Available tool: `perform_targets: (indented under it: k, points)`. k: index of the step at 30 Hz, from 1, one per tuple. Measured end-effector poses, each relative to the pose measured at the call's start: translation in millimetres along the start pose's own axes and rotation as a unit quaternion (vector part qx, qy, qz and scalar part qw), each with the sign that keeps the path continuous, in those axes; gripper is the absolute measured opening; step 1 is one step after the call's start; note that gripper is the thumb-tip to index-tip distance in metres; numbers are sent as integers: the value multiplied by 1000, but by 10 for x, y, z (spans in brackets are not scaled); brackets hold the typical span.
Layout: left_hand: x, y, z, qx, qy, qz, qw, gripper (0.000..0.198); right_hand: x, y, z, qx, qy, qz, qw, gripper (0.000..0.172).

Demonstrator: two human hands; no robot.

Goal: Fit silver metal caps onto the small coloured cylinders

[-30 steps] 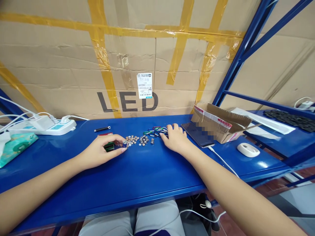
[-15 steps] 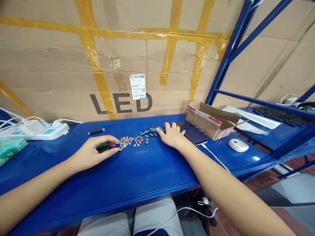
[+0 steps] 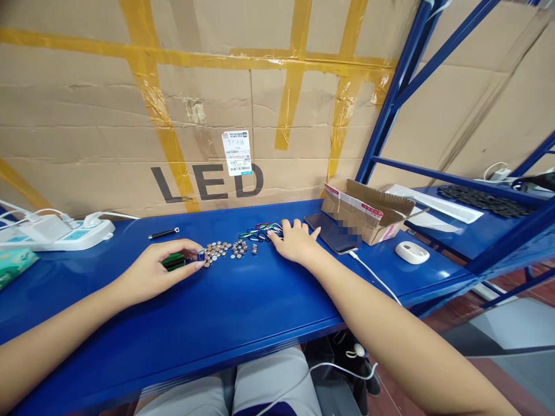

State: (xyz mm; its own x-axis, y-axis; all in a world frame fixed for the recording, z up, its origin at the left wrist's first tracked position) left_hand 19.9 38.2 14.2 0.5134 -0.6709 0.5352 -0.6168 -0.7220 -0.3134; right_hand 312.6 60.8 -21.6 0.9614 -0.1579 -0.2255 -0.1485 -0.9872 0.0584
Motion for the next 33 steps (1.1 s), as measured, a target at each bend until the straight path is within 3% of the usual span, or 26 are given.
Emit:
perform_targets:
  k: [24, 29, 33]
  points:
    - [-23, 4, 12, -1, -6, 7, 1000, 27, 104, -56, -106, -1, -21, 26, 999, 64]
    - [-15, -7, -5, 3, -5, 1, 1000, 28, 125, 83, -218, 21, -28, 11, 999, 60]
    - [-21, 3, -12, 4, -5, 0, 1000, 30, 373, 307, -409, 78, -20, 14, 997, 59]
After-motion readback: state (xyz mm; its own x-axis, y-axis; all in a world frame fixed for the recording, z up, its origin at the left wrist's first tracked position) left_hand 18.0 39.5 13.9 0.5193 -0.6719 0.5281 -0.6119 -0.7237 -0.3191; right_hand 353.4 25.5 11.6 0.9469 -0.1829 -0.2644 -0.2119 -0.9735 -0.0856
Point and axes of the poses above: each hand's wrist, its own y-axis away from the middle knuckle, its own z-axis out of the palm, x = y × z, the point moved 4 cm from there along -y, towards the middle knuckle, and after that the axes turned 8 degrees about -x, right-handed, at the moved point
